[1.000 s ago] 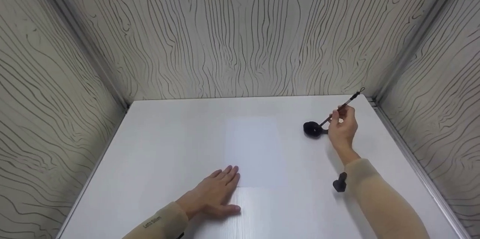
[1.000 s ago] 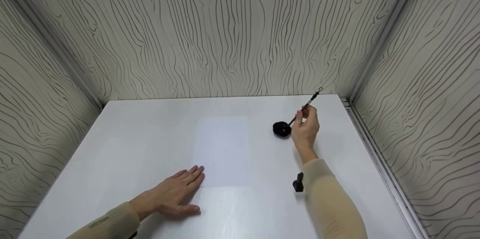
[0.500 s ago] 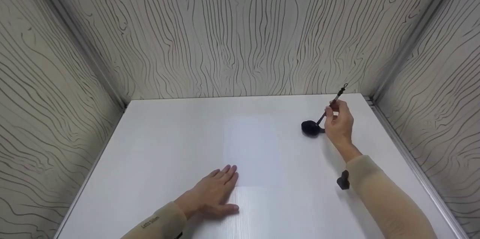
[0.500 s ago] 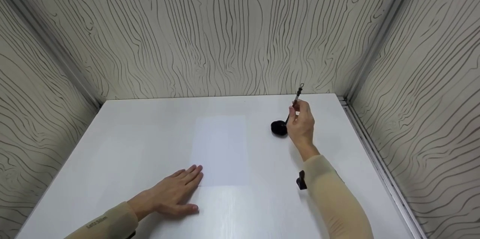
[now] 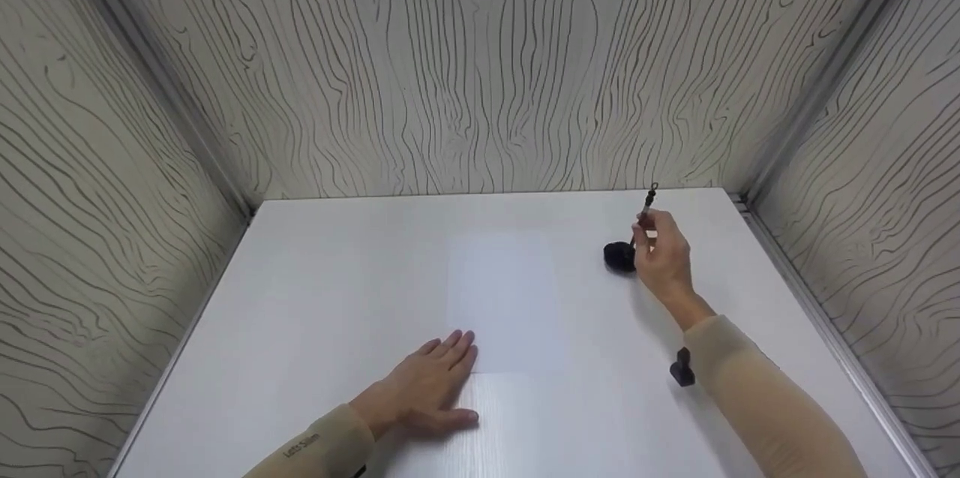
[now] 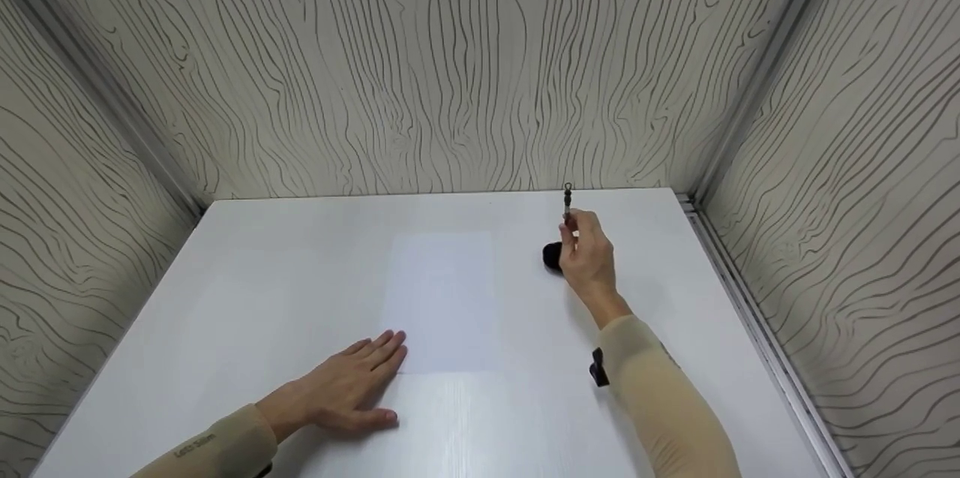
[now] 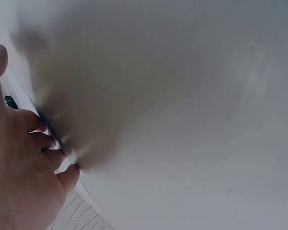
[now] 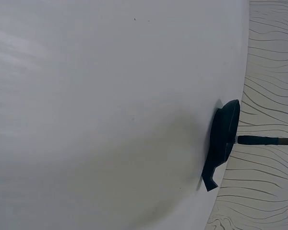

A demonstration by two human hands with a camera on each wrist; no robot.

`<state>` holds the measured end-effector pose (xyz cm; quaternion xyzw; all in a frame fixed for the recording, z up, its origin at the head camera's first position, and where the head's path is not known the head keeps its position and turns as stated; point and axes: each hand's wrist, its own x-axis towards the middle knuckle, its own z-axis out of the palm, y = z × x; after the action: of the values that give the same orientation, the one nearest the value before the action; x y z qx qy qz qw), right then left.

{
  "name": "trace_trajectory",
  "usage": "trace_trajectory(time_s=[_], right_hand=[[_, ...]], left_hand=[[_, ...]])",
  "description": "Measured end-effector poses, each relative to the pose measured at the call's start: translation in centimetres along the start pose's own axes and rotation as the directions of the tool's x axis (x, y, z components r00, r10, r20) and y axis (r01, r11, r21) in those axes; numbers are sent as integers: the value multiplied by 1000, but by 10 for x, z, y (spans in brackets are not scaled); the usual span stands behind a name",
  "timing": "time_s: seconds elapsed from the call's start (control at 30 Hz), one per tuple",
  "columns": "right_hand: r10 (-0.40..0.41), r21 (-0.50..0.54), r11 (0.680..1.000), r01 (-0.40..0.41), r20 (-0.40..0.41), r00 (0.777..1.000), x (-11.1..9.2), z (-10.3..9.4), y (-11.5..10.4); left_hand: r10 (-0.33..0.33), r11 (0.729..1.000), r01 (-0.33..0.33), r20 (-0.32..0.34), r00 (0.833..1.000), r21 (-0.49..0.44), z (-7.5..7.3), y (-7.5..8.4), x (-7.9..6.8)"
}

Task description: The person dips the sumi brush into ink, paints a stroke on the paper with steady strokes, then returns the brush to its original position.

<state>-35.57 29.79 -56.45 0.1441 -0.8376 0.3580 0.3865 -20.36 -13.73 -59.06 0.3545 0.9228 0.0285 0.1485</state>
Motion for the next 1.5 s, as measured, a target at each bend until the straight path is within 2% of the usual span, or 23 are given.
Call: trace_trajectory(time_s=[0.17, 0.4, 0.57, 0.8, 0.93, 1.13, 1.33, 1.43, 1.5], right_hand=[[9, -7, 1000, -9, 42, 999, -4, 0, -4], [20, -51, 999, -17, 55, 998, -8, 4, -4], [56, -18, 998, -55, 28, 998, -3, 3, -4], [157, 66, 986, -154, -37, 987, 8, -2, -4], [256, 149, 959, -242, -81, 963, 13, -7, -6], [411, 261, 891, -371, -116, 904, 17, -11, -6], [512, 265, 843, -469, -123, 850, 15, -12, -3], [540, 273, 824, -496, -115, 834, 12, -11, 0], [545, 269, 821, -504, -110, 831, 10, -11, 1]], left_hand=[[-1, 1000, 1, 4, 1000, -8, 1, 0, 1], [12, 1000, -12, -23, 1000, -28, -1, 2, -4], [14, 1000, -14, -31, 999, -17, 2, 0, -2], [14, 1000, -14, -25, 1000, -18, 4, -1, -1], [14, 1000, -14, -20, 1000, -23, 3, -1, -1], [7, 1000, -7, -14, 1000, -31, 2, 0, -1], [7, 1000, -7, -14, 1000, -29, 1, 1, -2], [7, 1000, -7, -13, 1000, -28, 1, 1, -2], [3, 999, -4, -10, 1000, -33, 1, 1, -1]])
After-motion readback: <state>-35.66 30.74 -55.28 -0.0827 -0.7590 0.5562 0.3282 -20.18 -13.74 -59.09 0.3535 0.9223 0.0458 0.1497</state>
